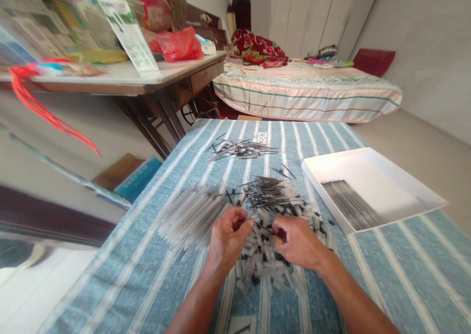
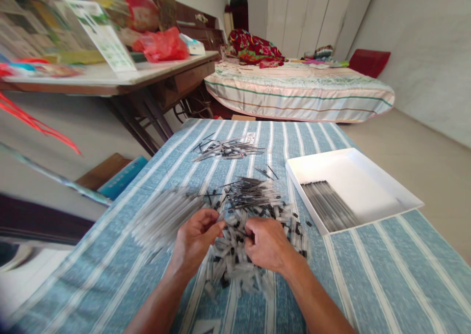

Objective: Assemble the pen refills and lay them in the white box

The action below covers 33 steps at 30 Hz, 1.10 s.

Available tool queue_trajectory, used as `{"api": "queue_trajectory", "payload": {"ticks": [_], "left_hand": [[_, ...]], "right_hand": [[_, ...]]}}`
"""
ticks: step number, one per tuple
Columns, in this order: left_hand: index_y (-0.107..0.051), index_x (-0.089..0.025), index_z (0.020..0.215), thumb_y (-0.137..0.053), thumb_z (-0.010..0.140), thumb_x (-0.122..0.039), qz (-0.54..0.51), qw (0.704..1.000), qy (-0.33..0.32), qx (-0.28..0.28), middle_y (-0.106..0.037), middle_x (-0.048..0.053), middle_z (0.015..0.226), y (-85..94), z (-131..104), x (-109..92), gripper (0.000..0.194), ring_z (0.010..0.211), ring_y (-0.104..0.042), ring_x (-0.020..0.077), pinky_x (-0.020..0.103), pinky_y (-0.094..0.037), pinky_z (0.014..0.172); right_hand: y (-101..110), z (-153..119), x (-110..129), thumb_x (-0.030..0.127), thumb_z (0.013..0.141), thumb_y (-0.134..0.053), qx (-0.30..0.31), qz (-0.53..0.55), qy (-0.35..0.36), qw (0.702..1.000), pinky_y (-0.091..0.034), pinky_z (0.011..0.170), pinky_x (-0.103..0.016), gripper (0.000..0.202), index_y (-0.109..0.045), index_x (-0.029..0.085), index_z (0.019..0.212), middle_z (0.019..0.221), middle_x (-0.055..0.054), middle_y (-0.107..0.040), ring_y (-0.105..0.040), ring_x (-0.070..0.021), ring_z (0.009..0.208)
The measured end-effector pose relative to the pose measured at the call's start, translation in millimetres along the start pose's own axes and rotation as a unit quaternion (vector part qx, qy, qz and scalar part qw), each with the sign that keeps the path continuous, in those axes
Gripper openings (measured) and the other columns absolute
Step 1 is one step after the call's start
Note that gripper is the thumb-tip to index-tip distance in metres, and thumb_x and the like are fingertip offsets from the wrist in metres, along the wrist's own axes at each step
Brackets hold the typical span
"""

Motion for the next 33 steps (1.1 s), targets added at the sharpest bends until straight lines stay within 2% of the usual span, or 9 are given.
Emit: {"api": "queue_trajectory", "payload": {"ticks": [9,11,14,16,18,22,27,31,33], "left_hand": [[-0.051,-0.016,0.068,-0.067,0.062,-0.019,-0.058,0.998,0.022,-0.023,-0.053,-0.008,0.048,0.9,1.0,4.5,0.017,0.042,-0.046,0.0057,0.015,-0.032,0.040],[-0.051,-0.016,0.068,-0.067,0.061,-0.017,-0.084,0.995,0.016,-0.060,-0.053,-0.008,0.048,2.3,2.3,4.3,0.018,0.042,-0.046,0.0050,0.015,-0.032,0.040],[-0.051,-0.016,0.070,-0.068,0.059,-0.016,-0.146,0.980,0.004,-0.138,-0.053,-0.009,0.047,7.1,4.8,1.8,0.020,0.040,-0.045,0.0043,0.014,-0.031,0.039],[-0.051,-0.016,0.070,-0.069,0.058,-0.015,-0.183,0.968,0.000,-0.173,-0.053,-0.009,0.046,10.5,6.4,0.0,0.022,0.040,-0.045,0.0045,0.014,-0.031,0.039],[-0.051,-0.016,0.070,-0.070,0.058,-0.013,-0.209,0.959,0.000,-0.190,-0.054,-0.008,0.047,12.8,7.6,-1.0,0.023,0.040,-0.047,0.0048,0.014,-0.032,0.039],[-0.052,-0.016,0.069,-0.070,0.057,-0.011,-0.236,0.950,-0.008,-0.204,-0.055,-0.008,0.049,14.8,8.8,-1.9,0.023,0.041,-0.049,0.0051,0.014,-0.034,0.040],[-0.052,-0.016,0.069,-0.070,0.057,-0.011,-0.229,0.941,-0.034,-0.248,-0.055,-0.007,0.048,21.9,11.5,-5.2,0.022,0.040,-0.049,0.0055,0.014,-0.033,0.039],[-0.052,-0.016,0.069,-0.069,0.057,-0.010,-0.239,0.940,-0.031,-0.242,-0.054,-0.007,0.048,21.2,10.7,-7.2,0.022,0.040,-0.049,0.0058,0.015,-0.033,0.039],[-0.052,-0.016,0.068,-0.070,0.057,-0.011,-0.248,0.943,-0.024,-0.221,-0.055,-0.007,0.050,16.4,8.2,-7.5,0.022,0.041,-0.049,0.0055,0.015,-0.033,0.039]], "right_hand": [[-2.0,-2.7,-0.6,0.010,0.065,-0.050,-0.026,-0.040,0.037,0.998,-0.030,0.054,-0.022,0.010,-0.048,0.019,0.061,0.059,0.002,-0.050,-0.046,-0.0114,0.057],[-2.2,-2.1,-3.1,0.010,0.068,-0.049,-0.072,-0.048,0.047,0.995,-0.034,0.058,-0.022,0.009,-0.052,0.019,0.067,0.066,0.000,-0.054,-0.050,-0.0127,0.062],[0.2,-1.5,-5.1,0.012,0.074,-0.049,-0.185,-0.033,0.067,0.980,-0.039,0.064,-0.024,0.009,-0.056,0.018,0.077,0.076,-0.004,-0.058,-0.053,-0.0150,0.070],[2.0,-2.6,-3.3,0.014,0.078,-0.049,-0.245,-0.009,0.078,0.966,-0.040,0.063,-0.024,0.008,-0.056,0.017,0.078,0.074,-0.005,-0.058,-0.053,-0.0145,0.068],[2.1,-4.2,0.8,0.016,0.080,-0.049,-0.267,0.011,0.086,0.960,-0.040,0.059,-0.023,0.009,-0.057,0.017,0.076,0.067,-0.003,-0.056,-0.051,-0.0131,0.061],[-2.7,-6.6,7.2,0.016,0.084,-0.045,-0.240,0.022,0.097,0.966,-0.040,0.057,-0.023,0.016,-0.059,0.017,0.076,0.062,-0.003,-0.054,-0.051,-0.0128,0.058],[-3.4,-7.3,6.8,0.016,0.085,-0.043,-0.248,0.070,0.080,0.963,-0.041,0.061,-0.025,0.020,-0.062,0.014,0.089,0.068,-0.005,-0.057,-0.053,-0.0140,0.063],[-6.1,-6.2,12.2,0.027,0.084,-0.049,-0.133,0.203,0.009,0.970,-0.037,0.050,-0.023,0.021,-0.063,0.015,0.073,0.055,0.000,-0.051,-0.048,-0.0108,0.051],[-12.6,-5.1,15.3,0.035,0.082,-0.053,-0.074,0.328,-0.079,0.939,-0.034,0.042,-0.020,0.023,-0.062,0.015,0.076,0.053,0.001,-0.053,-0.046,-0.0089,0.044]]}}
Point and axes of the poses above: each hand's wrist, its own z-axis towards the middle knuckle, its own y-axis out of the back of the hand, x = y × z, the point moved 1 cm from there along z, towards the middle knuckle
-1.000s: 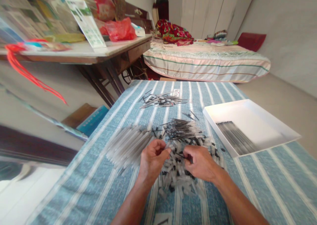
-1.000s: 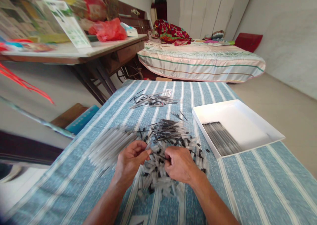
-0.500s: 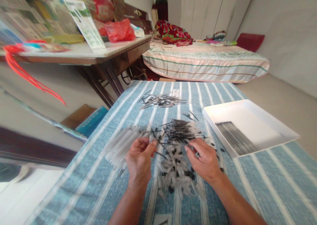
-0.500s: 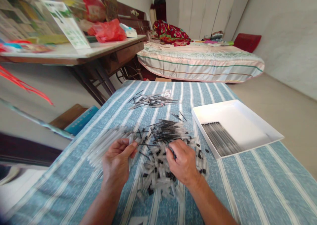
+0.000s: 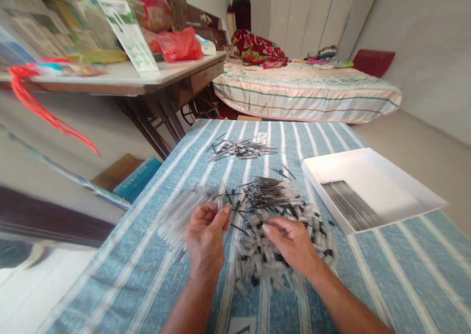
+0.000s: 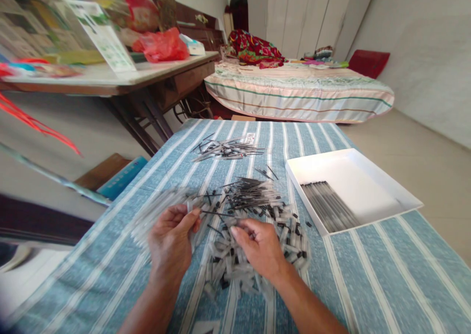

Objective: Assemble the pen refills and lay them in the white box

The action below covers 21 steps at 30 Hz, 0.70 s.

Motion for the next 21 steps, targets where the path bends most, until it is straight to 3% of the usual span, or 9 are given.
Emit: {"api": "queue_trajectory", "payload": {"ticks": [3,8,14,17,21], "left_hand": [[-0.052,-0.015,0.070,-0.070,0.058,-0.011,-0.006,0.999,0.023,0.034,-0.057,-0.006,0.053,-4.5,-8.1,3.3,0.022,0.043,-0.048,0.0051,0.015,-0.035,0.041],[-0.051,-0.016,0.070,-0.070,0.060,-0.015,0.017,0.995,0.049,0.083,-0.056,-0.007,0.052,-8.6,-17.7,8.4,0.022,0.043,-0.047,0.0051,0.015,-0.034,0.041],[-0.051,-0.017,0.074,-0.070,0.061,-0.021,0.095,0.982,0.078,0.145,-0.059,-0.004,0.058,-9.7,-21.3,12.0,0.023,0.048,-0.054,0.0092,0.017,-0.036,0.043],[-0.054,-0.016,0.071,-0.067,0.064,-0.023,0.175,0.967,0.035,0.182,-0.059,-0.004,0.058,-8.5,-21.5,11.0,0.016,0.049,-0.052,0.0089,0.018,-0.036,0.045],[-0.059,-0.017,0.069,-0.064,0.068,-0.023,0.322,0.916,-0.070,0.228,-0.056,-0.004,0.056,-5.6,-23.2,12.0,0.008,0.051,-0.050,0.0091,0.019,-0.037,0.050]], "right_hand": [[-11.5,0.6,-3.9,0.045,0.077,-0.057,-0.021,0.193,-0.118,0.974,-0.028,0.034,-0.017,0.031,-0.061,0.015,0.086,0.055,0.000,-0.060,-0.045,-0.0075,0.037],[-15.6,4.9,-3.0,0.044,0.072,-0.064,-0.105,0.383,-0.117,0.910,-0.033,0.035,-0.017,0.030,-0.060,0.016,0.082,0.058,-0.001,-0.065,-0.049,-0.0080,0.039],[13.1,13.1,-2.1,0.038,0.072,-0.065,-0.166,0.371,-0.061,0.912,-0.036,0.038,-0.019,0.024,-0.059,0.015,0.070,0.060,-0.003,-0.066,-0.051,-0.0089,0.041],[31.8,16.6,-2.7,0.035,0.075,-0.063,-0.201,0.350,-0.024,0.915,-0.036,0.039,-0.019,0.023,-0.060,0.014,0.066,0.057,-0.003,-0.065,-0.050,-0.0085,0.042],[42.5,16.6,-0.3,0.033,0.077,-0.061,-0.209,0.322,0.007,0.923,-0.037,0.040,-0.020,0.024,-0.060,0.014,0.062,0.055,-0.003,-0.064,-0.049,-0.0083,0.041]]}}
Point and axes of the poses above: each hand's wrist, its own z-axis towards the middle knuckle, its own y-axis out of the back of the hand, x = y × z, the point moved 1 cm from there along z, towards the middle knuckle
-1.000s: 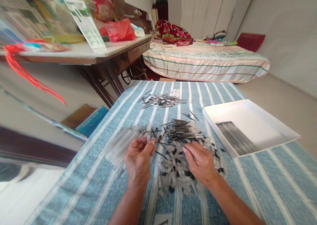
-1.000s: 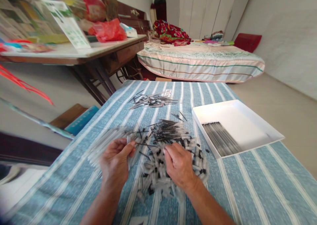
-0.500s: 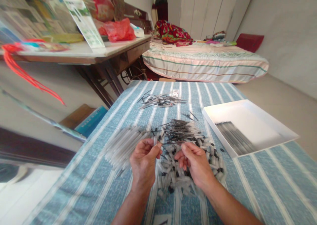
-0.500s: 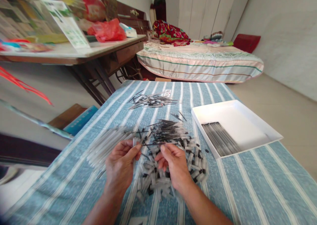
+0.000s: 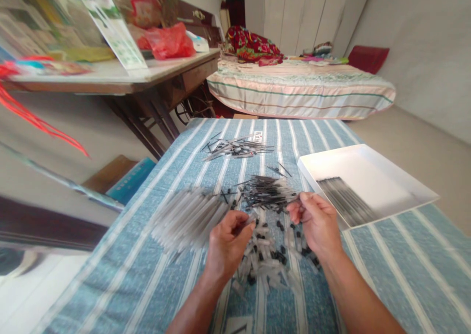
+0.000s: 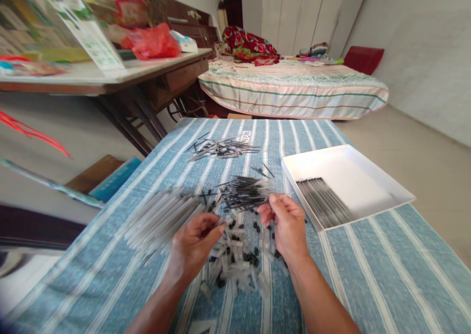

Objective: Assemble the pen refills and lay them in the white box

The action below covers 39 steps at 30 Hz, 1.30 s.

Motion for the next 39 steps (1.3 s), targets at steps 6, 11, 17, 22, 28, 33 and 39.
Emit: {"api": "queue_trajectory", "payload": {"ticks": [6,11,17,22,28,33,39], "left_hand": [[-0.061,-0.020,0.071,-0.062,0.069,-0.021,0.085,0.994,-0.074,0.011,-0.058,-0.004,0.059,-2.7,-2.1,2.5,0.002,0.053,-0.052,0.0107,0.020,-0.039,0.052],[-0.062,-0.020,0.070,-0.061,0.069,-0.020,0.090,0.992,-0.086,0.037,-0.059,-0.003,0.061,-3.9,-2.7,2.4,0.001,0.054,-0.053,0.0118,0.021,-0.039,0.053],[-0.062,-0.020,0.067,-0.062,0.069,-0.021,0.065,0.994,-0.078,0.047,-0.057,-0.003,0.058,-3.8,-4.1,1.3,0.002,0.053,-0.051,0.0115,0.021,-0.038,0.053],[-0.062,-0.020,0.069,-0.060,0.070,-0.022,0.051,0.993,-0.061,0.084,-0.057,-0.003,0.058,-6.1,-5.5,2.3,0.003,0.053,-0.052,0.0113,0.021,-0.038,0.052],[-0.060,-0.018,0.071,-0.063,0.069,-0.023,-0.084,0.992,0.023,0.093,-0.055,-0.003,0.054,-6.5,-8.2,-4.5,0.006,0.050,-0.050,0.0106,0.020,-0.038,0.047],[-0.059,-0.017,0.074,-0.068,0.065,-0.023,-0.236,0.970,0.059,0.021,-0.063,0.000,0.062,0.7,-6.4,-12.5,0.014,0.050,-0.053,0.0104,0.020,-0.041,0.046],[-0.058,-0.016,0.076,-0.070,0.065,-0.021,-0.265,0.963,0.057,0.003,-0.065,0.000,0.065,1.8,-5.5,-11.2,0.017,0.049,-0.054,0.0095,0.019,-0.042,0.046]], "right_hand": [[-3.3,-5.4,-1.6,0.036,0.075,-0.062,0.006,-0.058,-0.001,0.998,-0.038,0.039,-0.020,0.025,-0.058,0.014,0.063,0.055,-0.003,-0.064,-0.050,-0.0084,0.040],[-3.9,-6.8,-5.3,0.035,0.076,-0.062,0.018,-0.079,-0.006,0.997,-0.038,0.039,-0.019,0.023,-0.060,0.015,0.065,0.057,-0.002,-0.065,-0.051,-0.0085,0.040],[-6.3,-9.7,-7.9,0.036,0.076,-0.061,0.037,-0.114,-0.007,0.993,-0.038,0.039,-0.020,0.023,-0.062,0.015,0.067,0.057,-0.002,-0.064,-0.050,-0.0082,0.041],[-9.3,-14.8,-14.2,0.035,0.077,-0.060,0.098,-0.145,-0.017,0.985,-0.038,0.040,-0.019,0.022,-0.064,0.016,0.068,0.057,-0.001,-0.065,-0.050,-0.0081,0.040],[-8.3,-16.3,-12.1,0.036,0.074,-0.064,0.227,-0.178,-0.045,0.956,-0.038,0.040,-0.019,0.020,-0.066,0.017,0.081,0.052,0.002,-0.061,-0.049,-0.0087,0.039],[10.5,-0.4,-4.3,0.035,0.077,-0.058,0.215,-0.331,0.001,0.919,-0.035,0.042,-0.020,0.019,-0.066,0.018,0.078,0.051,0.004,-0.057,-0.047,-0.0089,0.042],[11.6,0.3,-6.9,0.023,0.074,-0.058,0.262,-0.686,0.095,0.672,-0.033,0.053,-0.023,0.010,-0.065,0.022,0.069,0.061,-0.001,-0.065,-0.059,-0.0161,0.058]]}}
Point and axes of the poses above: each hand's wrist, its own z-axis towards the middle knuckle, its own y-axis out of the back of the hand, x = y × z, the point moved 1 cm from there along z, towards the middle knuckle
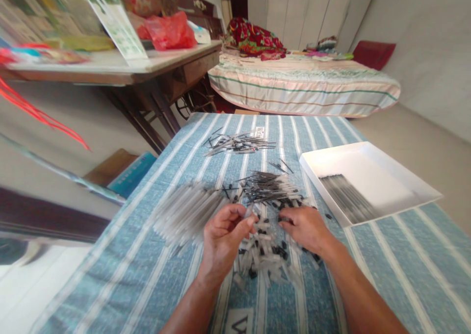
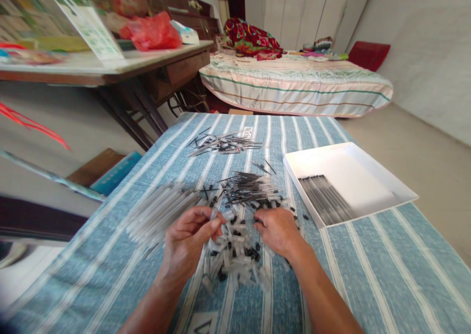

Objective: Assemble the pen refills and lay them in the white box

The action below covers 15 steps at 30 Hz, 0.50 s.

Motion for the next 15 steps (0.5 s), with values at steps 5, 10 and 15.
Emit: {"api": "queue_trajectory", "payload": {"ticks": [5,10,15], "left_hand": [[-0.058,-0.016,0.074,-0.069,0.066,-0.022,0.040,0.999,0.014,0.006,-0.062,-0.001,0.059,-2.1,-0.5,-0.9,0.015,0.050,-0.053,0.0099,0.019,-0.041,0.046],[-0.058,-0.016,0.071,-0.068,0.066,-0.021,0.094,0.995,0.023,0.028,-0.057,-0.003,0.051,-4.2,-0.3,1.2,0.012,0.046,-0.051,0.0094,0.019,-0.040,0.045],[-0.058,-0.016,0.071,-0.066,0.067,-0.021,0.135,0.989,0.018,0.049,-0.056,-0.004,0.052,-4.8,0.1,4.9,0.010,0.046,-0.051,0.0093,0.019,-0.039,0.045]], "right_hand": [[-5.4,-0.1,11.7,0.025,0.076,-0.055,0.034,-0.142,-0.019,0.989,-0.030,0.051,-0.025,0.010,-0.065,0.022,0.076,0.066,-0.008,-0.069,-0.063,-0.0216,0.063],[-12.3,2.6,10.0,0.022,0.078,-0.051,0.025,-0.143,-0.016,0.989,-0.031,0.050,-0.026,0.013,-0.064,0.021,0.080,0.067,-0.008,-0.068,-0.063,-0.0219,0.064],[-8.8,3.3,13.2,0.016,0.076,-0.050,-0.057,0.042,0.009,0.997,-0.034,0.053,-0.023,0.014,-0.061,0.018,0.069,0.064,-0.003,-0.064,-0.058,-0.0148,0.060]]}}
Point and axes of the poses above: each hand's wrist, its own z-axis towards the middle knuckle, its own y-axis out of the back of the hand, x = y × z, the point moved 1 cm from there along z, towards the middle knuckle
